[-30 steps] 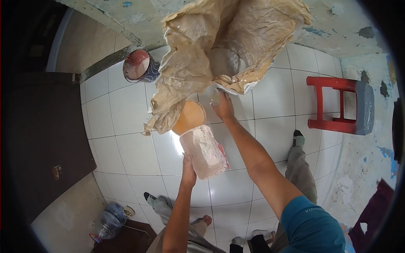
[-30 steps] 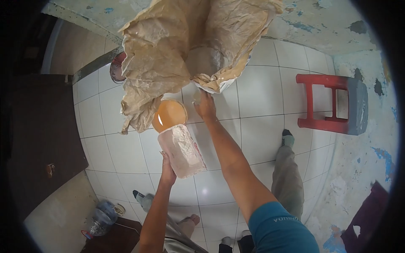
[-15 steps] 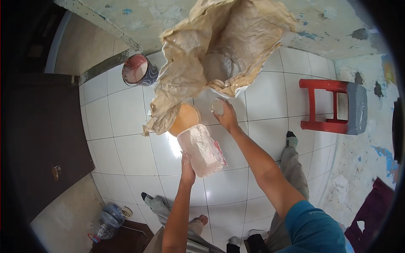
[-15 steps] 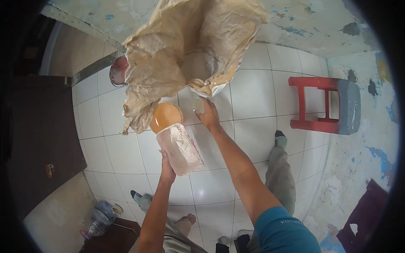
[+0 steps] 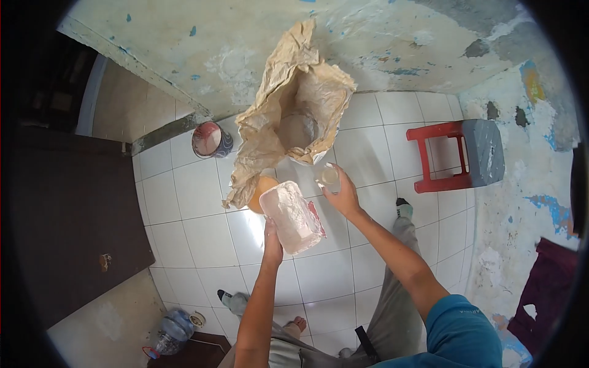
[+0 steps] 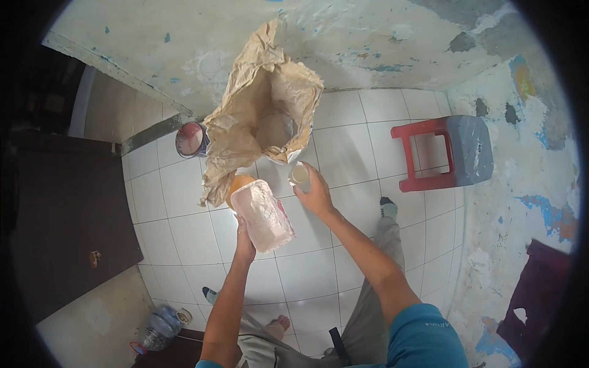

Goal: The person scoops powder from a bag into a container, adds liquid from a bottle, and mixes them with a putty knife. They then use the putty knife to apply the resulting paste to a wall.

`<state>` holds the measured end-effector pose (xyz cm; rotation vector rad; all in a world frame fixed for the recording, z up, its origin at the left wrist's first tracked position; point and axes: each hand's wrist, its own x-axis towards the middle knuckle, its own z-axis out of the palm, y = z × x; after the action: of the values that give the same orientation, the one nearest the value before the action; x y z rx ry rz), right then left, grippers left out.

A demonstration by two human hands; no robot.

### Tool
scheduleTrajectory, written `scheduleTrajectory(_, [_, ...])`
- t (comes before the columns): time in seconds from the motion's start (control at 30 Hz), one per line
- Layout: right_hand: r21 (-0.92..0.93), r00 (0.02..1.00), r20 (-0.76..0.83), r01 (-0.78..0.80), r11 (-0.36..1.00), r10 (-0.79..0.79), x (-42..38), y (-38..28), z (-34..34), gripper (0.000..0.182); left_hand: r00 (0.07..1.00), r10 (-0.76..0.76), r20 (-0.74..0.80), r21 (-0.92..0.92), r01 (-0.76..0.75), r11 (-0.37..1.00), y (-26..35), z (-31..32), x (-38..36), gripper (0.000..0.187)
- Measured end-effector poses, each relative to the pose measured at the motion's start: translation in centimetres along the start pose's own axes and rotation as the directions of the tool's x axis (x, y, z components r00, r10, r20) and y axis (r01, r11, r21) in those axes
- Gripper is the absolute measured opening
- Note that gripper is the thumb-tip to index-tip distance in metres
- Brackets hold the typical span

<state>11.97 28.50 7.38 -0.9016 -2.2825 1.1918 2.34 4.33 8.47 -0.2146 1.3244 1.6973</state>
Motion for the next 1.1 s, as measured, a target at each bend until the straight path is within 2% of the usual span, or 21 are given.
scheduleTrajectory(0.13, [0.037,1.000,-0.002,0.026,0.999,-0.026,0.1,-3.0,-4.5,0.074,0.999,0.008,0.040,0.070,-0.011,0.998,2.3,2.3,-0.4,0.075])
scheduleTrajectory(0.2, [0.091,0.996,-0.071,0.051,0.995,-0.045,-0.1,-4.1,-6.1,0.074,0.999,0.008,0.037,0.077,-0.011,0.997,3.6,3.6,-0.9,0.076])
scheduleTrajectory(0.33, [0.087,0.992,-0.079,0.110,0.990,-0.103,-0.2,-6.8,-10.0,0.074,0.995,0.046,0.087,0.123,-0.057,0.991,6.5,6.0,-1.4,0.077])
scheduleTrajectory(0.4, [0.057,0.969,-0.106,0.230,0.971,-0.223,-0.1,-8.6,-12.0,0.075,0.992,0.076,0.098,0.130,-0.088,0.987,7.5,6.9,-1.8,0.078])
scheduleTrajectory(0.43, [0.059,0.968,-0.103,0.236,0.970,-0.229,0.0,-9.7,-13.3,0.075,0.993,0.080,0.090,0.136,-0.092,0.986,8.0,7.5,-2.0,0.080])
scheduleTrajectory(0.5, [-0.036,0.932,-0.045,0.357,0.933,-0.359,0.0,-11.9,-15.3,0.077,0.993,0.089,0.079,0.143,-0.099,0.985,8.9,8.2,-2.4,0.081])
scheduleTrajectory(0.6, [-0.016,0.890,-0.022,0.455,0.890,-0.455,0.1,-15.1,-17.6,0.077,0.996,0.079,0.039,0.176,-0.085,0.981,10.0,9.4,-3.1,0.085])
scheduleTrajectory(0.63, [-0.016,0.889,-0.020,0.458,0.889,-0.458,0.1,-16.0,-18.3,0.077,0.996,0.079,0.051,0.194,-0.087,0.977,10.6,9.9,-3.5,0.086])
scheduleTrajectory(0.7, [-0.030,0.898,0.081,0.435,0.900,-0.432,0.0,-17.9,-19.5,0.075,0.995,0.081,0.057,0.214,-0.092,0.972,11.8,10.6,-4.4,0.087])
scheduleTrajectory(0.87, [-0.091,0.872,0.110,0.487,0.868,-0.478,-0.2,-23.1,-22.4,0.074,0.991,0.132,-0.022,0.293,-0.120,0.949,14.0,12.4,-6.4,0.089])
scheduleTrajectory(1.0, [-0.161,0.871,0.202,0.480,0.863,-0.447,-0.8,-26.8,-24.1,0.073,0.989,0.144,-0.038,0.318,-0.124,0.940,15.5,13.8,-8.1,0.089])
scheduleTrajectory(1.1, [-0.189,0.853,0.186,0.519,0.834,-0.488,-1.2,-28.1,-24.5,0.076,0.992,0.126,-0.028,0.319,-0.111,0.941,16.5,15.2,-10.0,0.092])
